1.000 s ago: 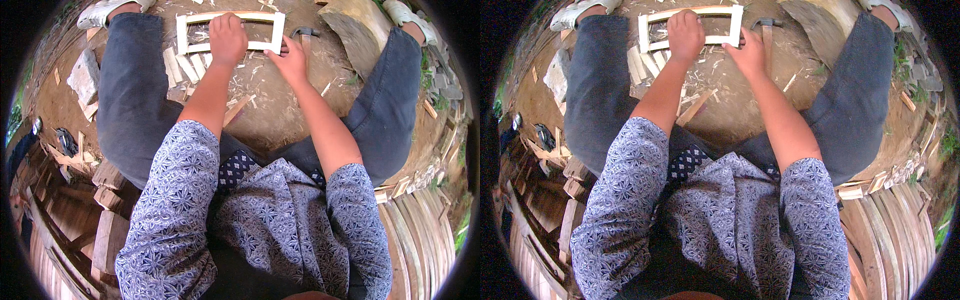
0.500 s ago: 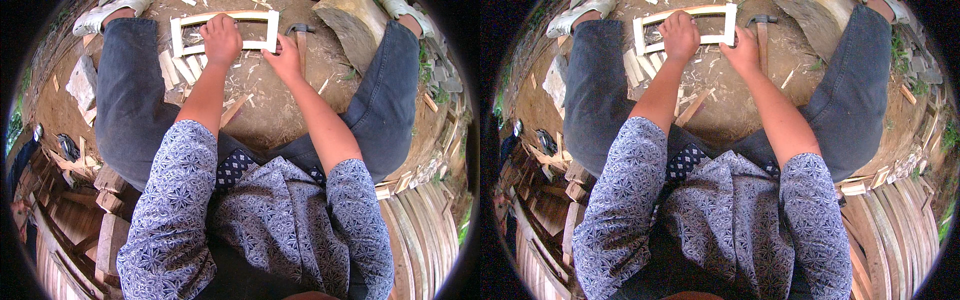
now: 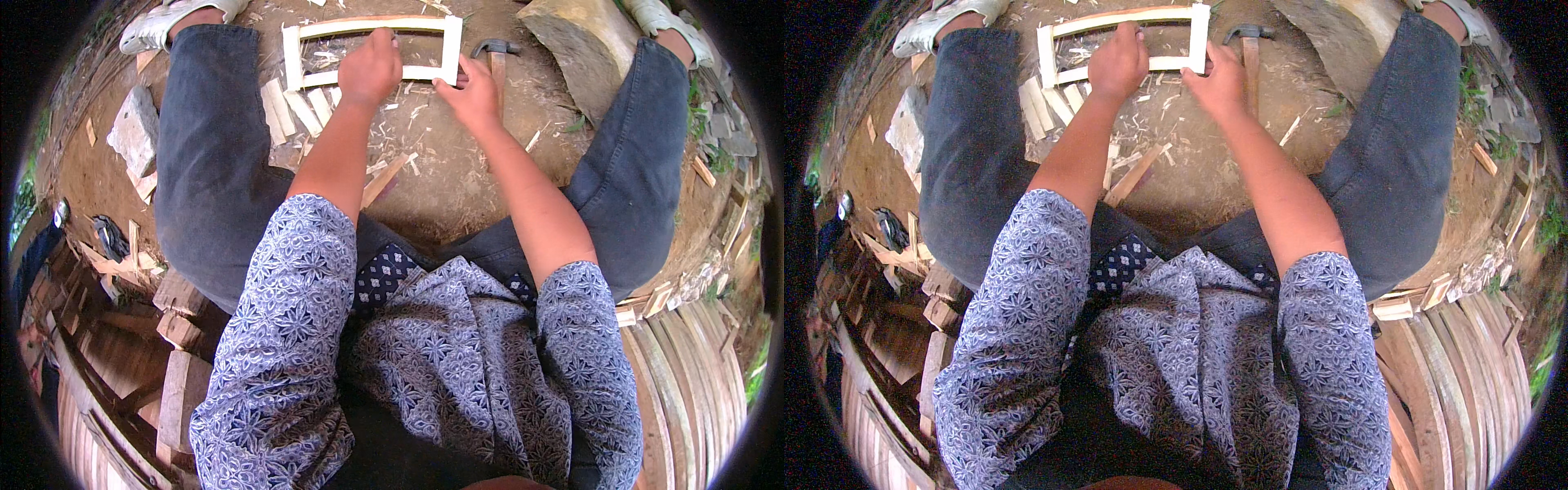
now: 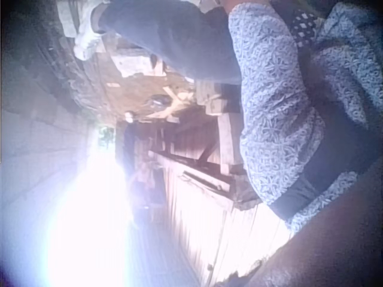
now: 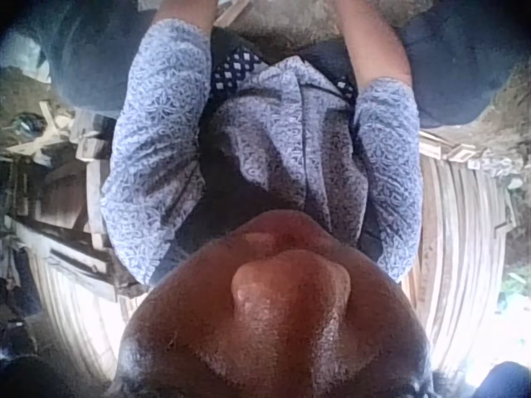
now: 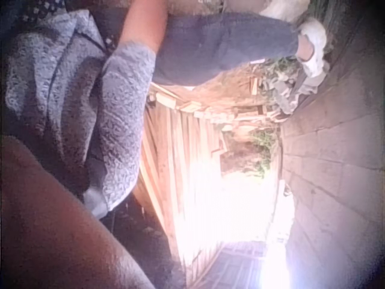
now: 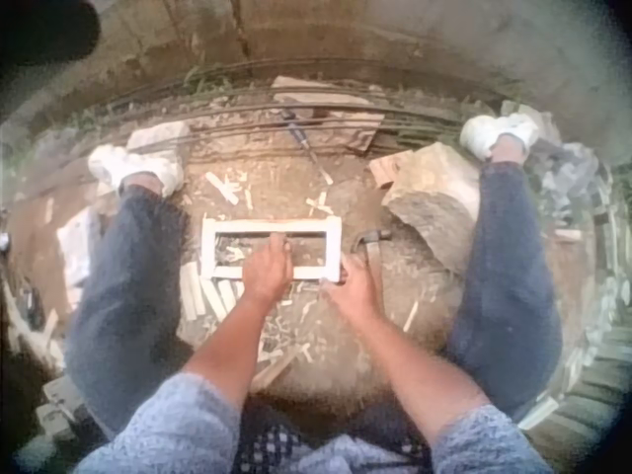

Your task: The person assembles a rectangular wooden frame by joining four cut pieces together. They use a hammer to tap the joints and align the pieces on the ground.

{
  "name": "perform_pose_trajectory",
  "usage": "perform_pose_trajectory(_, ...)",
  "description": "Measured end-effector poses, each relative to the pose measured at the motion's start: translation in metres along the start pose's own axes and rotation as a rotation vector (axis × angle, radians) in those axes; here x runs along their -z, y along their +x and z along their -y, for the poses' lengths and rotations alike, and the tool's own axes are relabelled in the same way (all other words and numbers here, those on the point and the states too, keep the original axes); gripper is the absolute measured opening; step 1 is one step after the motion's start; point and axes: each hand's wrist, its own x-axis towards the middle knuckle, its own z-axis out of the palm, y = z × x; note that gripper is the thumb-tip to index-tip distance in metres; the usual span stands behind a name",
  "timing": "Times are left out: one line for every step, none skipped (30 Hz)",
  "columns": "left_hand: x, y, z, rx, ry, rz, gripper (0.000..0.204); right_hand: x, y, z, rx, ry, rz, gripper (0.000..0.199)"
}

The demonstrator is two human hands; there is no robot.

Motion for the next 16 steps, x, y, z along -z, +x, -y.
perform_pose_trajectory(0.0,0.0,0.0,0.003,0.0,-0.004,0.02,0.001,0.001,0.0,-0.001,0.001,0.002,0.064)
perform_pose_trajectory(0.0,0.0,-0.001,0.006,0.001,-0.007,0.019,0.001,0.0,0.0,-0.009,-0.004,0.006,0.065)
perform_pose_trajectory(0.0,0.0,-0.002,0.009,0.002,-0.012,0.019,0.002,0.0,0.0,-0.016,-0.01,0.01,0.065)
perform_pose_trajectory(0.001,0.0,-0.002,0.023,0.01,0.006,0.019,0.002,0.0,0.0,-0.023,-0.015,0.015,0.066)
perform_pose_trajectory(0.002,0.001,-0.002,0.037,0.018,0.023,0.019,0.001,0.0,-0.002,-0.018,-0.025,0.002,0.065)
perform_pose_trajectory(0.002,0.001,-0.002,0.049,0.024,0.041,0.019,-0.001,0.001,-0.003,-0.013,-0.037,-0.012,0.065)
perform_pose_trajectory(0.002,0.001,-0.002,0.029,0.02,0.021,0.019,-0.002,0.001,-0.005,-0.008,-0.048,-0.027,0.065)
perform_pose_trajectory(0.0,0.001,-0.001,0.009,0.017,0.001,0.02,-0.001,0.0,-0.007,-0.01,-0.052,-0.023,0.065)
perform_pose_trajectory(0.0,0.0,0.0,-0.009,0.015,-0.018,0.02,0.0,0.0,-0.005,-0.012,-0.054,-0.017,0.065)
perform_pose_trajectory(0.0,0.0,0.001,-0.012,0.015,-0.021,0.02,0.0,-0.001,-0.002,-0.014,-0.057,-0.011,0.065)
perform_pose_trajectory(0.0,0.0,0.002,-0.016,0.014,-0.023,0.021,-0.001,-0.001,-0.002,-0.012,-0.058,-0.009,0.064)
perform_pose_trajectory(0.0,0.001,0.001,-0.022,0.012,-0.026,0.021,-0.001,-0.001,-0.004,-0.01,-0.059,-0.011,0.064)
perform_pose_trajectory(0.001,0.001,0.001,-0.024,0.015,-0.025,0.021,-0.002,0.0,-0.006,-0.009,-0.061,-0.013,0.063)
perform_pose_trajectory(0.001,0.001,0.001,-0.026,0.019,-0.024,0.021,-0.003,0.0,-0.008,-0.005,-0.053,-0.023,0.063)
perform_pose_trajectory(0.001,0.001,0.0,-0.027,0.022,-0.023,0.021,-0.005,0.001,-0.013,-0.003,-0.044,-0.032,0.063)
perform_pose_trajectory(0.001,0.001,0.0,-0.028,0.023,-0.022,0.021,-0.008,0.003,-0.019,-0.001,-0.035,-0.042,0.062)
